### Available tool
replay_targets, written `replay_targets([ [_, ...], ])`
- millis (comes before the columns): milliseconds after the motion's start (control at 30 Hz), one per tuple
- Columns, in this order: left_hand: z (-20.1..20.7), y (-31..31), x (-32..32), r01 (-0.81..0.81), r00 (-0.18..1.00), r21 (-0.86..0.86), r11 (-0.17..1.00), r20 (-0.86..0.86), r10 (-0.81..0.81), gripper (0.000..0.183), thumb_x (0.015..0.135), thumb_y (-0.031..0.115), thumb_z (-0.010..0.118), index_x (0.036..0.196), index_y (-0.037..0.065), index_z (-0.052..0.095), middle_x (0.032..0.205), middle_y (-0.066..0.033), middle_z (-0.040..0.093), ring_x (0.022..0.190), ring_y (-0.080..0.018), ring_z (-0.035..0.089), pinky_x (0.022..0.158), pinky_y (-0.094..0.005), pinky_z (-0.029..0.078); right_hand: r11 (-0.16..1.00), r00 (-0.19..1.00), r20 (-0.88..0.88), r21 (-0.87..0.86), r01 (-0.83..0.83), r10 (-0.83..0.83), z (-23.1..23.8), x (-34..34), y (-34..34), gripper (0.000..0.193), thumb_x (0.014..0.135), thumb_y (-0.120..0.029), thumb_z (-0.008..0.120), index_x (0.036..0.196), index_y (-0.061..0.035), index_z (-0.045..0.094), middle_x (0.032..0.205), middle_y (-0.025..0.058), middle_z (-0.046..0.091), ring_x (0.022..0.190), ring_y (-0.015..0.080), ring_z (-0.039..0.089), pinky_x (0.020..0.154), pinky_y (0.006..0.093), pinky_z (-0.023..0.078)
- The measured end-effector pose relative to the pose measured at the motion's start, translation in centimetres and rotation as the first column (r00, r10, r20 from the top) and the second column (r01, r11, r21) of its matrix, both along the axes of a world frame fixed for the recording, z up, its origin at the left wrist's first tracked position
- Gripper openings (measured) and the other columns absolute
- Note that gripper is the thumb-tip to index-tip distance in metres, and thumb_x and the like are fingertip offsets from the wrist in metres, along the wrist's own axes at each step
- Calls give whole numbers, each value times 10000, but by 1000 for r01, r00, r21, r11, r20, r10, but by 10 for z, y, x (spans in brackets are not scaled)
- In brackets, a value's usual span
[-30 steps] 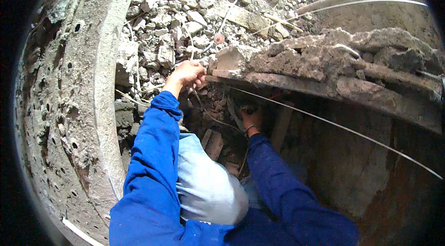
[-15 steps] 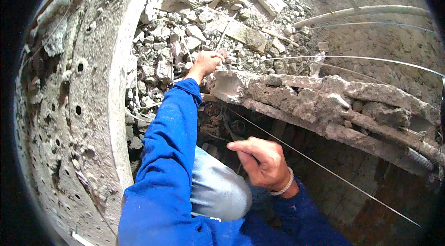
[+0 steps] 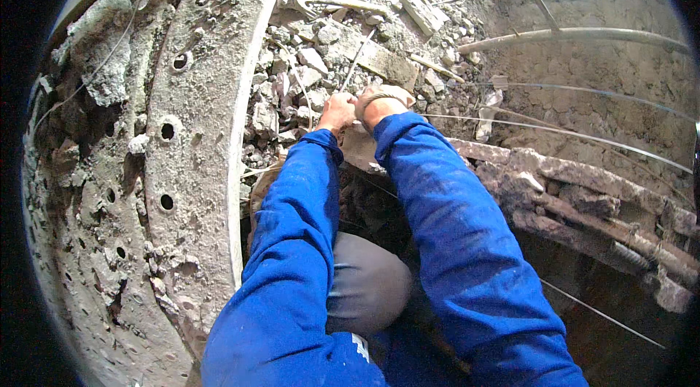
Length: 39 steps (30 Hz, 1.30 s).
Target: The person measures a wire against a concrete structure using a tape measure, then cuts the wire with pliers. This sequence is repeated multiple times in a confined, debris-filled space.
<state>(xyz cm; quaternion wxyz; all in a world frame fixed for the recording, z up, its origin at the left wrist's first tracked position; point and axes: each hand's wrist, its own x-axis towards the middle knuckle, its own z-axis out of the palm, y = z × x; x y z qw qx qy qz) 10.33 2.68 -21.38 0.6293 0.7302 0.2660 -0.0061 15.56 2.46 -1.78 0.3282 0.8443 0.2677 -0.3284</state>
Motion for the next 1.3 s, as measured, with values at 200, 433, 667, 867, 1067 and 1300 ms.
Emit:
replay_targets([
  [200,-23,-5,4,-243,941,41,969,-233,245,126,717,176,592,751,160,712,793,-117,679,751,-275,662,685,-357,513,998,992,-110,25,-56,58,-38,39,-25,348,841,-222,474,1114,-84,641,1179,122,602,1093,272,583,888,400,479],
  [433,-47,-14,14,-259,908,-49,965,-352,226,164,756,108,597,875,81,706,738,-98,680,609,-150,653,605,-293,520,976,974,-149,109,190,-173,-43,50,-25,326,792,-129,518,1081,-48,645,1118,188,614,1056,347,588,883,426,482],
  [667,-56,-22,31,-80,841,17,997,-535,77,185,788,104,564,889,129,717,725,-90,687,620,-194,679,672,-329,542,950,949,-179,128,284,-259,-43,62,-32,291,788,-117,509,1021,15,623,1028,251,623,999,361,610,847,432,502],
  [867,-64,-22,28,39,879,59,997,-476,-6,161,753,253,664,803,110,718,843,-160,663,836,-324,638,773,-391,499,944,945,-171,135,302,-279,-65,52,-43,274,805,-138,509,1034,-121,658,1116,173,607,1015,342,603,861,418,498],
  [1067,-75,-25,32,72,884,106,992,-467,-15,160,762,216,631,786,77,707,844,-182,659,825,-338,641,752,-419,504,945,955,-199,197,260,-221,-74,49,-47,256,766,-147,534,981,-152,673,1041,156,635,957,339,621,826,429,509],
  [1300,-79,-24,36,189,897,159,969,-430,-104,182,752,165,599,780,6,683,859,-238,641,836,-395,626,741,-447,508,934,921,-270,144,326,-279,-63,50,-44,282,845,-182,504,1027,-37,664,1176,174,563,1005,341,603,844,430,500],
])
